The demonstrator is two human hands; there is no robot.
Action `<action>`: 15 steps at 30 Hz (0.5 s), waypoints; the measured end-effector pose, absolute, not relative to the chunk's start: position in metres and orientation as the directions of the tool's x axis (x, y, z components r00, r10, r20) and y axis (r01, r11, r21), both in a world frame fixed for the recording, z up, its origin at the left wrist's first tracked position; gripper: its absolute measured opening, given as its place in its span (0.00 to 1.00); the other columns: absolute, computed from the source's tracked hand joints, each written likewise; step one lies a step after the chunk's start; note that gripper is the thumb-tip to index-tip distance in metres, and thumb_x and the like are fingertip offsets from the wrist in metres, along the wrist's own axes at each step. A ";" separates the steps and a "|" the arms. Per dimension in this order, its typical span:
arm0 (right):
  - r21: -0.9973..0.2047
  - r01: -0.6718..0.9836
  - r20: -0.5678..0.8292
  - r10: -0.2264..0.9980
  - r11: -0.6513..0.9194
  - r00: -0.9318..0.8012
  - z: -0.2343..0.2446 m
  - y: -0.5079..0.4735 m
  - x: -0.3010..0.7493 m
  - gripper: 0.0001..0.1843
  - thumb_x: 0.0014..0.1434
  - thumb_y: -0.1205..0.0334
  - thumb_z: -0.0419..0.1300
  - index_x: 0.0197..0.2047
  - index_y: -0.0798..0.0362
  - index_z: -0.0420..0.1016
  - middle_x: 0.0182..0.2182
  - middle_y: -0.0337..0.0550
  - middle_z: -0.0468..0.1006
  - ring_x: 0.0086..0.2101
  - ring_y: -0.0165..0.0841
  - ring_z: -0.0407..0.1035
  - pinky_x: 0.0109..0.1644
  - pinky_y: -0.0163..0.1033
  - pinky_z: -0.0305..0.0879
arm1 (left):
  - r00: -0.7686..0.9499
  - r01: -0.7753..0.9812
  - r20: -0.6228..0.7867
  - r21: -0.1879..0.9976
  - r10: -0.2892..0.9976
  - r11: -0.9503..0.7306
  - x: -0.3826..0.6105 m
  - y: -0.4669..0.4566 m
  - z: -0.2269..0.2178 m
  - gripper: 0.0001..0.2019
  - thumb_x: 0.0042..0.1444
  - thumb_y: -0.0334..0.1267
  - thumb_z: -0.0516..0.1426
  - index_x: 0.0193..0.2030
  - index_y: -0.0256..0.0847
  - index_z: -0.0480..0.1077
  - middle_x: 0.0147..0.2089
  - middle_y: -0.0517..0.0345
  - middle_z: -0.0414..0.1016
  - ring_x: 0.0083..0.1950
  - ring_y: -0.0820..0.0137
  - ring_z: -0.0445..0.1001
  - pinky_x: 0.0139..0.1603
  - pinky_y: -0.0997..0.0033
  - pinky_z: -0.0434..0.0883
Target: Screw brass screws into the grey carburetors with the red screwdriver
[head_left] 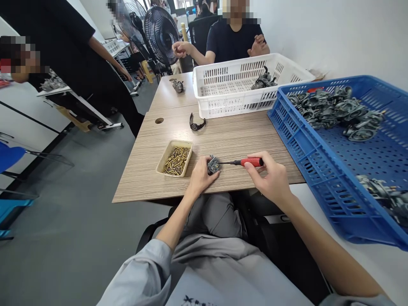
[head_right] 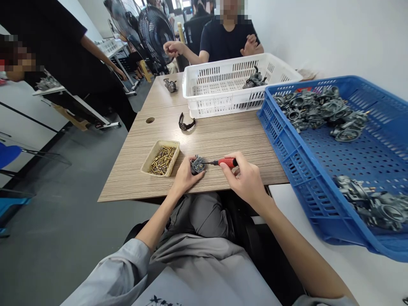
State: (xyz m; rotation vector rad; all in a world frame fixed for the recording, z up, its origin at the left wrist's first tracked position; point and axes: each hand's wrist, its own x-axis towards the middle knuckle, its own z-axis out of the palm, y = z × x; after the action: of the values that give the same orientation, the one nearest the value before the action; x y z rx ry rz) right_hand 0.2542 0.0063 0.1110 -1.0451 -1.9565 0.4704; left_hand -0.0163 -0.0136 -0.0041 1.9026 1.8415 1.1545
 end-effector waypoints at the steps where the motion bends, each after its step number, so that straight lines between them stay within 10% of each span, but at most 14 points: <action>1: -0.644 0.496 0.503 0.811 0.582 -0.298 0.111 0.006 0.254 0.10 0.74 0.49 0.63 0.51 0.45 0.76 0.40 0.42 0.89 0.29 0.38 0.82 0.36 0.40 0.77 | -0.104 0.732 0.366 0.657 0.925 -0.178 -0.016 -0.014 -0.004 0.29 0.59 0.38 0.72 0.63 0.45 0.67 0.61 0.46 0.79 0.64 0.52 0.80 0.67 0.50 0.77; 15: -0.635 0.490 0.519 0.800 0.597 -0.302 0.111 0.009 0.256 0.09 0.72 0.54 0.62 0.52 0.46 0.76 0.42 0.42 0.88 0.28 0.36 0.81 0.36 0.40 0.78 | -0.122 0.696 0.388 0.689 0.914 -0.200 -0.017 -0.014 -0.003 0.35 0.59 0.37 0.70 0.71 0.44 0.63 0.66 0.44 0.76 0.68 0.54 0.77 0.73 0.51 0.74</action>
State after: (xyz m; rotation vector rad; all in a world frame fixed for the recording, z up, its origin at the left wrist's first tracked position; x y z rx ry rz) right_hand 0.2560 0.0087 0.1106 -1.0255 -1.9656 0.4553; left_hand -0.0171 -0.0136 -0.0031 1.8902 1.8001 1.2248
